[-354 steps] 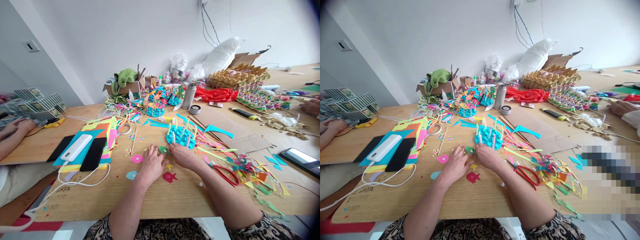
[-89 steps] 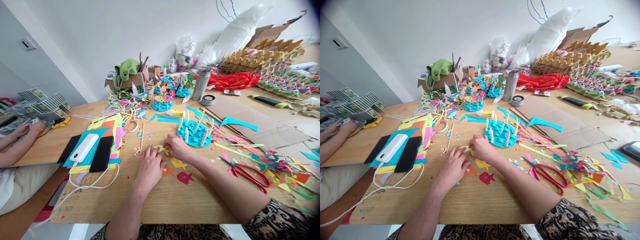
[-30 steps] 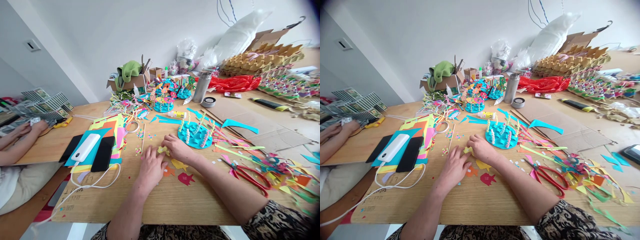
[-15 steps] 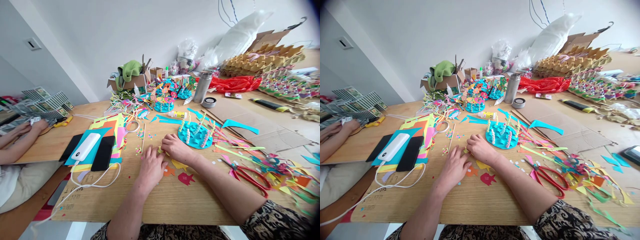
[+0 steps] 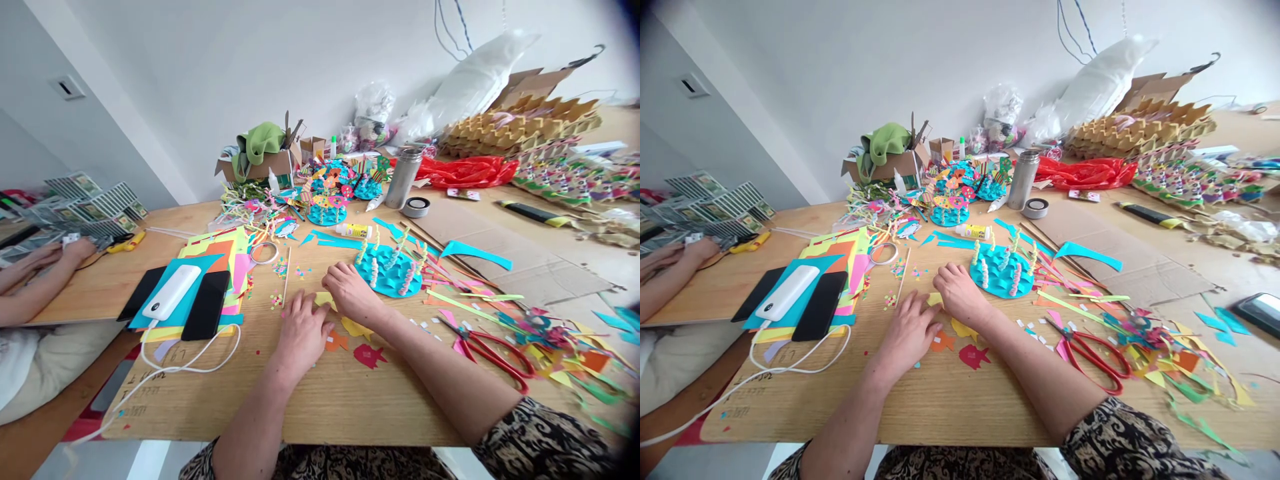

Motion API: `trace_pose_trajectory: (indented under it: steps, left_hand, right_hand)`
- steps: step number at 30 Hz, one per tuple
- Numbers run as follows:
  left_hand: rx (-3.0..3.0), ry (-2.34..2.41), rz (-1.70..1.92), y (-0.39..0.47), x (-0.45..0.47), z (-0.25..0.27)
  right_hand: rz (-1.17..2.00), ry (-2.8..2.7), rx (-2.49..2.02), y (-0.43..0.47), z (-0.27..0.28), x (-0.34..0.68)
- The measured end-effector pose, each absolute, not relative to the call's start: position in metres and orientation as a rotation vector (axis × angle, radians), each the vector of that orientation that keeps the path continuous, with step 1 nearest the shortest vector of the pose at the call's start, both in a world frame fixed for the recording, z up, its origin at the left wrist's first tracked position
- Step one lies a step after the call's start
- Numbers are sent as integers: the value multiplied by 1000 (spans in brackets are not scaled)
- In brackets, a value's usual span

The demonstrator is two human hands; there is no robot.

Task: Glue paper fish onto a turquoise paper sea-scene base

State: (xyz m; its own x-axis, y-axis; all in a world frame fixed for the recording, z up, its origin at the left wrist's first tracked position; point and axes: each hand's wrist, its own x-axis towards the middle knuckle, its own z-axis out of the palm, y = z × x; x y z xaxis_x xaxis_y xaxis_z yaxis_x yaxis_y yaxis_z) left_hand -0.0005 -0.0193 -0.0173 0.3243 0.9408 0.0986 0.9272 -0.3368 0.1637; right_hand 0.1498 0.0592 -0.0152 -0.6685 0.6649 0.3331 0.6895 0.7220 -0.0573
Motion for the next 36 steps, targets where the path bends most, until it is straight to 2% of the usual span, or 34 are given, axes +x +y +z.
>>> trace_pose_trajectory:
  steps: [7, 14, 18, 28, 36]
  left_hand:
    - [2524, 1769, 233, -18, -2, -21]
    - [2575, 1765, 332, -14, -6, -33]
    - [2603, 1744, 435, -12, -8, -37]
    - [2607, 1676, 621, -6, -9, -43]
    - [2508, 1691, 741, -2, -11, -42]
  right_hand:
    - [157, -2365, -1108, 13, 23, 212]
    - [-73, -2187, -1627, -19, 3, 352]
    - [-163, -2202, -1886, -18, -8, 398]
    - [-129, -2114, -2156, -23, -4, 412]
    - [-151, -2074, -1981, -28, 11, 397]
